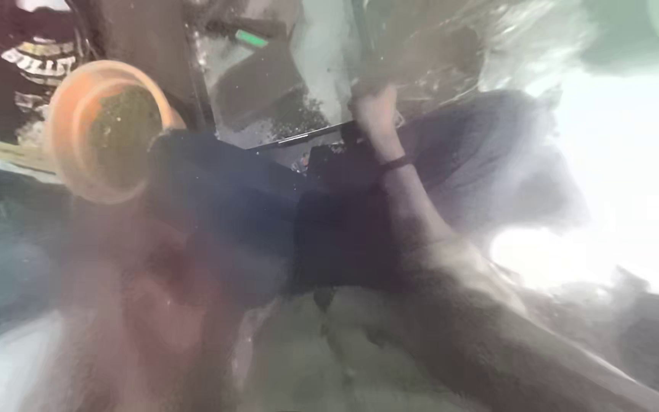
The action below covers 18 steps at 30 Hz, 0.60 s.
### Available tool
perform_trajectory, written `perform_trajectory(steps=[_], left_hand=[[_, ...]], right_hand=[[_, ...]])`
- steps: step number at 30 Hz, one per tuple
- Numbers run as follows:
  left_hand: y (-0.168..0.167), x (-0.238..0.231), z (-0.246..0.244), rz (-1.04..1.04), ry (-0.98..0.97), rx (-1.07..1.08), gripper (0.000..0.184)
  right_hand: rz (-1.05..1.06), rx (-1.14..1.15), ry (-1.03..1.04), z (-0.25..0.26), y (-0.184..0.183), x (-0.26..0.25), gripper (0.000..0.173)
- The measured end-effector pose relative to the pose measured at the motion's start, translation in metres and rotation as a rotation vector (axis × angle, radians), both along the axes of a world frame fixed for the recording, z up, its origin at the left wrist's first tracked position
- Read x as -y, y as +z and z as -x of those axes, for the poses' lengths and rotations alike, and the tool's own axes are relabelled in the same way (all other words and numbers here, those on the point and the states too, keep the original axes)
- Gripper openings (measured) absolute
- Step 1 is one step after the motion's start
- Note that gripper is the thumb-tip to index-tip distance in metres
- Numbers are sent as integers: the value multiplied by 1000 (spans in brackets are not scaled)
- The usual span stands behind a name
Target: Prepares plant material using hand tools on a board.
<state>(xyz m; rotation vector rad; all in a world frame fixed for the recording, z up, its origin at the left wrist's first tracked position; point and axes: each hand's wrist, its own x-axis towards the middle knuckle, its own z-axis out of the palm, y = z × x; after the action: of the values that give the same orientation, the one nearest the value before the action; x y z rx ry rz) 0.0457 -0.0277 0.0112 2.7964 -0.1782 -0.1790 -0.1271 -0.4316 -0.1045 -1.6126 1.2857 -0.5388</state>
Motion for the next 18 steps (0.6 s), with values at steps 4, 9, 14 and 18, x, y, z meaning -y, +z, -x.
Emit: perform_trajectory(steps=[4,9,14,18], left_hand=[[-5,2,-57,366,77,89,46],[-2,57,-111,199,-669,233,45],[5,224,-99,-48,-934,97,39],[-49,322,-105,-171,-1005,-80,34]], right_hand=[[12,59,-10,3,-1,2,38],[-14,59,-15,2,4,-2,35],[14,77,-13,2,-2,-1,35],[3,52,-8,-1,-5,2,36]])
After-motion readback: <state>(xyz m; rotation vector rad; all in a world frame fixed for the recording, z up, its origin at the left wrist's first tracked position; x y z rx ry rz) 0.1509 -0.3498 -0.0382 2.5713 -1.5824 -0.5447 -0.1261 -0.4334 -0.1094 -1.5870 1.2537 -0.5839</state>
